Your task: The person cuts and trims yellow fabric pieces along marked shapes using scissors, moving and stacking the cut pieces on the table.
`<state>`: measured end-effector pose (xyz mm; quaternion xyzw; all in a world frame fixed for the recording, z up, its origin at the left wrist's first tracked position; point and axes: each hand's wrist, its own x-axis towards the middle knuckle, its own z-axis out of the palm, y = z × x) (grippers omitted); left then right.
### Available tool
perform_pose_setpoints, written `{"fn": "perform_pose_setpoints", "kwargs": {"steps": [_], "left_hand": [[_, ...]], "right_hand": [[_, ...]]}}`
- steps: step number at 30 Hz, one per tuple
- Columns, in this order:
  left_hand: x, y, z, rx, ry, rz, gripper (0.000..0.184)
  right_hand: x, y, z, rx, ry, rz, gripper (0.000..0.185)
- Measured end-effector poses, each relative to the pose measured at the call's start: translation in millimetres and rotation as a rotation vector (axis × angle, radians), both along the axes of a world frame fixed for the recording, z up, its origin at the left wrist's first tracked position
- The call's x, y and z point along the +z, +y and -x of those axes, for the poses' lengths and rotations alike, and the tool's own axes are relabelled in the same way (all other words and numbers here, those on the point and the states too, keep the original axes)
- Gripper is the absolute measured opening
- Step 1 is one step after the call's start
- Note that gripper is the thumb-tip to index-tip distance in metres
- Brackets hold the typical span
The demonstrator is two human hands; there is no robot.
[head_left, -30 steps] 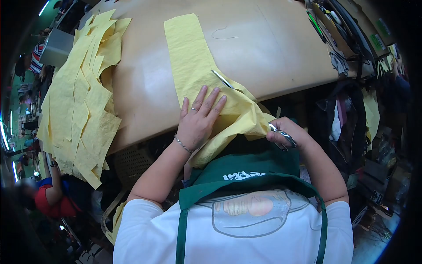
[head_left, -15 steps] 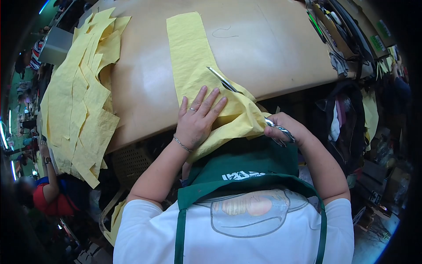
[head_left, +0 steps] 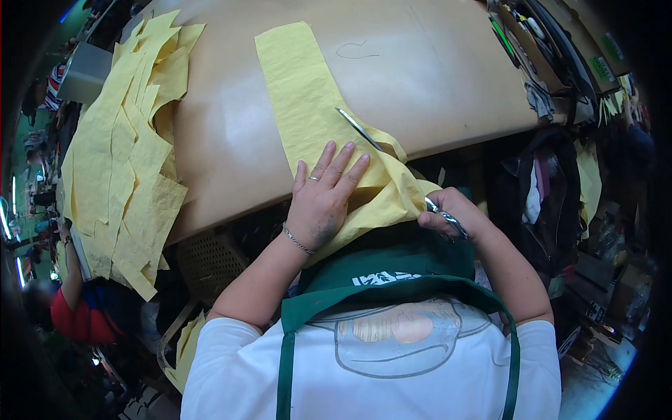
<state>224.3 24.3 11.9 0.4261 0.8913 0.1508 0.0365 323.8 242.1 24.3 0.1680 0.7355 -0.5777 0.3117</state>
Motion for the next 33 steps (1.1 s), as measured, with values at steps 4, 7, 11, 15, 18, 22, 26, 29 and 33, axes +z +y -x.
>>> {"fn": "perform_pose_setpoints", "kwargs": {"steps": [4,7,11,15,18,22,26,29,33], "left_hand": [[1,0,0,-0.009,-0.008,-0.020,0.051],[5,3,0,-0.018,-0.032,-0.058,0.051],[9,6,-2,-0.029,-0.057,-0.079,0.051],[11,8,-6,-0.029,-0.044,-0.065,0.051],[10,10,-10,-0.031,-0.050,-0.096,0.051],[11,13,-19,-0.090,-0.049,-0.104,0.049],[13,15,-32,-0.126,-0.087,-0.095,0.048],[12,14,-34,-0.127,-0.110,-0.113,0.048],[11,13,-32,-0.130,-0.159,-0.150,0.047]], "right_hand": [[-2,0,-3,-0.022,-0.012,-0.001,0.057],[-3,-4,-6,-0.039,-0.023,-0.016,0.057],[-4,-5,-11,-0.041,-0.006,-0.050,0.057],[-8,-3,-18,-0.039,0.005,-0.050,0.058],[-5,-3,-19,-0.014,0.025,-0.042,0.060],[-6,-1,-18,0.029,-0.009,-0.003,0.068],[-8,3,-17,0.065,0.040,0.046,0.073],[-11,2,-18,0.056,0.066,0.057,0.072],[-14,-1,-21,0.014,0.046,0.059,0.068]]}}
